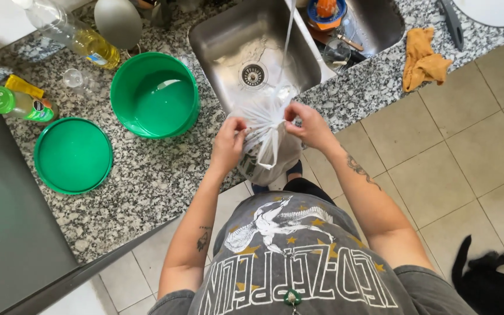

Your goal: The person opens a plastic bag and removes potatoes, placing them into a sink. They then use a knife to peel the skin off the potatoes over the sink, discarding the peels into the basin.

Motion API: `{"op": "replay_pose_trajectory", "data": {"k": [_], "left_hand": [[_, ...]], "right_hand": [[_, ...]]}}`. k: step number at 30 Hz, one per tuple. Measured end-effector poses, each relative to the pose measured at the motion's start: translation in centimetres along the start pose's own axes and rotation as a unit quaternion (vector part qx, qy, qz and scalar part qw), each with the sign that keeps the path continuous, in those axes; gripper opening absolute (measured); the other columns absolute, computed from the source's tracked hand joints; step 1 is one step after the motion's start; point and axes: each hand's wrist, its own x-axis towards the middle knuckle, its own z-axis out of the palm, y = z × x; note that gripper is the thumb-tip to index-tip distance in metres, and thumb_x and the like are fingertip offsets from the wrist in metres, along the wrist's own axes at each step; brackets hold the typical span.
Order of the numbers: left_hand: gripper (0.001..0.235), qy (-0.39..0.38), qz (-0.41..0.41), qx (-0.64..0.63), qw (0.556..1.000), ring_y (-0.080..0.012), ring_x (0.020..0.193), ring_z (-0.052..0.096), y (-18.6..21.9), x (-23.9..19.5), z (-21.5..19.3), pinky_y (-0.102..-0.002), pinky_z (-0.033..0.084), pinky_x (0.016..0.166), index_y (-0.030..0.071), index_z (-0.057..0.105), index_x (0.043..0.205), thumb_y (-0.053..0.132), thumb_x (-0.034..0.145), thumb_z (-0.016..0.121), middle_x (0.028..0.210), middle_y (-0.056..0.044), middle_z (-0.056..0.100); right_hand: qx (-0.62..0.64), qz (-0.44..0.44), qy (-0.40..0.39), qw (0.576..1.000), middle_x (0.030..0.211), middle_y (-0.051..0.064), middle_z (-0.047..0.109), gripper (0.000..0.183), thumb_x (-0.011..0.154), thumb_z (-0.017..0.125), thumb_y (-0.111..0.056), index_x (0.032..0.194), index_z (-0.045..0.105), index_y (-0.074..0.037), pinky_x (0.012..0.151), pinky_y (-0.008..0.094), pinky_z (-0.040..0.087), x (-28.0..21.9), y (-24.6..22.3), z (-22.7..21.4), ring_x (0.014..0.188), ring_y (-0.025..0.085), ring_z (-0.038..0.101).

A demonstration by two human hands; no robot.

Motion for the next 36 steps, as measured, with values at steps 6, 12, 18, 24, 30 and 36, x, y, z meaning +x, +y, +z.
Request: {"op": "replay_pose_trajectory", "data": {"k": [6, 12, 18, 24, 30, 36], "left_hand": [[0.022, -0.038, 0.098, 0.202, 0.974, -0.0087, 0.088, 0.06, 4.9, 1.7, 0.2, -0.031, 0.043, 0.077, 0.033, 0.055, 0.1, 0.038, 0.081, 0.065, 0.087, 0.014, 0.055], [0.013, -0.019, 0.086, 0.251, 0.964, -0.0115, 0.082, 0.061, 3.1, 1.4, 1.4, -0.031, 0.043, 0.074, 0.029, 0.054, 0.09, 0.041, 0.086, 0.056, 0.081, 0.011, 0.057], [0.014, -0.079, -0.083, -0.132, 0.985, -0.0335, 0.081, 0.06, -0.8, 0.6, 2.9, -0.042, 0.045, 0.073, 0.014, 0.055, 0.095, 0.026, 0.096, 0.049, 0.08, -0.013, 0.059], [0.026, -0.096, -0.044, -0.022, 0.994, -0.0281, 0.084, 0.064, 4.7, 1.2, -0.6, -0.043, 0.047, 0.071, 0.015, 0.056, 0.101, 0.033, 0.085, 0.065, 0.086, -0.007, 0.065], [0.015, -0.005, -0.066, -0.081, 0.995, -0.0257, 0.081, 0.061, -0.3, 1.2, 2.2, -0.035, 0.047, 0.073, 0.015, 0.061, 0.082, 0.027, 0.091, 0.061, 0.075, -0.006, 0.061], [0.013, -0.025, -0.188, -0.364, 0.912, -0.0024, 0.073, 0.049, 2.2, 1.4, 1.5, -0.017, 0.047, 0.063, 0.016, 0.058, 0.089, 0.029, 0.094, 0.057, 0.092, 0.006, 0.055]], "right_hand": [[-0.007, -0.048, -0.021, 0.999, 0.079, 0.01, 0.064, 0.016, 0.079, 0.066, -0.021, 0.09, 0.059, -0.013, 0.072, 0.043, 0.05, 0.7, -3.3, 0.6, 0.082, 0.032, 0.062], [0.029, -0.009, -0.012, 0.999, 0.081, 0.009, 0.065, 0.018, 0.08, 0.066, -0.024, 0.092, 0.06, -0.012, 0.075, 0.043, 0.049, 0.0, -2.1, 1.0, 0.084, 0.031, 0.063], [0.105, 0.073, -0.008, 0.992, 0.079, 0.007, 0.066, 0.017, 0.08, 0.063, -0.023, 0.095, 0.06, -0.015, 0.078, 0.039, 0.048, -0.5, -1.7, 1.4, 0.082, 0.025, 0.065], [0.096, 0.049, 0.005, 0.994, 0.081, 0.018, 0.064, 0.019, 0.083, 0.06, -0.017, 0.1, 0.056, -0.01, 0.075, 0.048, 0.048, -0.6, -3.2, 1.4, 0.083, 0.038, 0.063], [-0.02, 0.002, -0.026, 0.999, 0.073, 0.008, 0.064, 0.025, 0.083, 0.067, -0.029, 0.101, 0.056, -0.016, 0.075, 0.043, 0.048, -0.3, -4.8, 0.9, 0.078, 0.031, 0.063], [0.163, 0.077, 0.032, 0.983, 0.062, 0.001, 0.062, 0.013, 0.08, 0.07, -0.013, 0.091, 0.067, -0.02, 0.068, 0.029, 0.049, 0.5, -6.2, 1.9, 0.066, 0.015, 0.059]]}}
